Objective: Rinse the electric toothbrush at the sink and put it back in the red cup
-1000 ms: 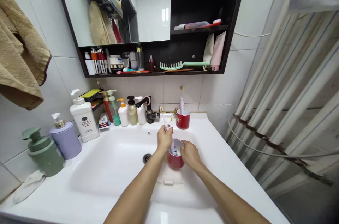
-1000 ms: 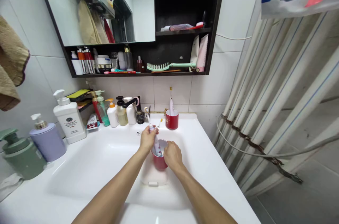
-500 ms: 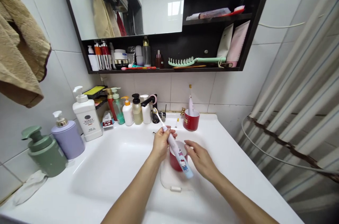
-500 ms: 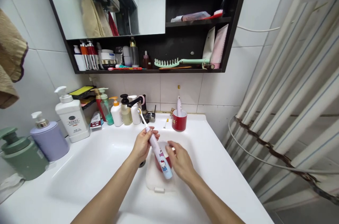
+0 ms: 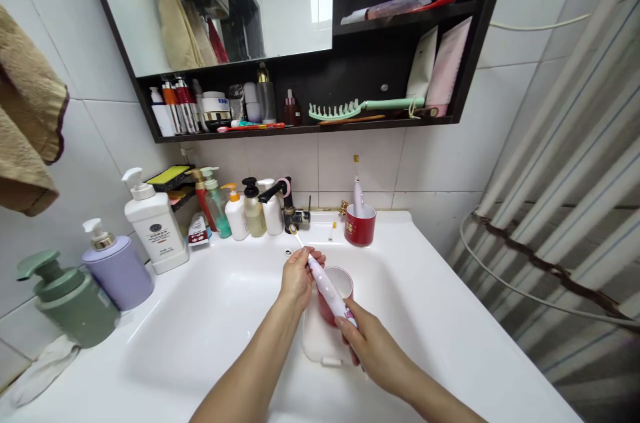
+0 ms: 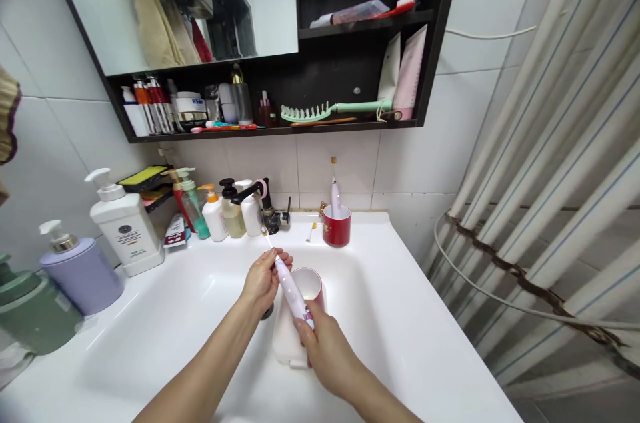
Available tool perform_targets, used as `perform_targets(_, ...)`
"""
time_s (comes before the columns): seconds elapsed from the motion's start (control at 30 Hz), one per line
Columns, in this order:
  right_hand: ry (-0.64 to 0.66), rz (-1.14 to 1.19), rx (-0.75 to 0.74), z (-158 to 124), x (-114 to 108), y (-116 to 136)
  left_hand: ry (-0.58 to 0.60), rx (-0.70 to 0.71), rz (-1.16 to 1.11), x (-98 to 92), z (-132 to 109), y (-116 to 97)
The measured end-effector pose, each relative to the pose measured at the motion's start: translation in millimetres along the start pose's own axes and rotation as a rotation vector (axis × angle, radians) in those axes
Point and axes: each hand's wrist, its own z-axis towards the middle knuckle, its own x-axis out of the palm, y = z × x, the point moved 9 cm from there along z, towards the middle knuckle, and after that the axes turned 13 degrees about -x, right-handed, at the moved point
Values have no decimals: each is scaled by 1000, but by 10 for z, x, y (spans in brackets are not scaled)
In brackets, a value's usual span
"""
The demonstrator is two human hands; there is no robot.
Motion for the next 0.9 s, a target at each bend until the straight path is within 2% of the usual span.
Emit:
perform_targets(0.1,78,101,83,-13,126,-61,-19,1,-19,-30,28,25)
perform_targets(0.23,-9,-42,-9,37,75,25,-35,25,-40,-69,37,2)
perform_targets(0.4,58,46,92,27,187,-57,-63,7,-71,-112,53,17)
perform_targets(0.53,-26,-84,-9,53,93,54,-68,23,-74,-121,56,-4)
perform_targets(0.7,79,154,128,0,250,-16,-99,13,-80,-152,71,-8)
perform_targets(0.83,26,118,119,-31,206,-25,-104,2,-58,-169,102,-34)
perform_targets(0.9,69,154,136,-67,265,-59,-142,26,-66,-241,116,-100)
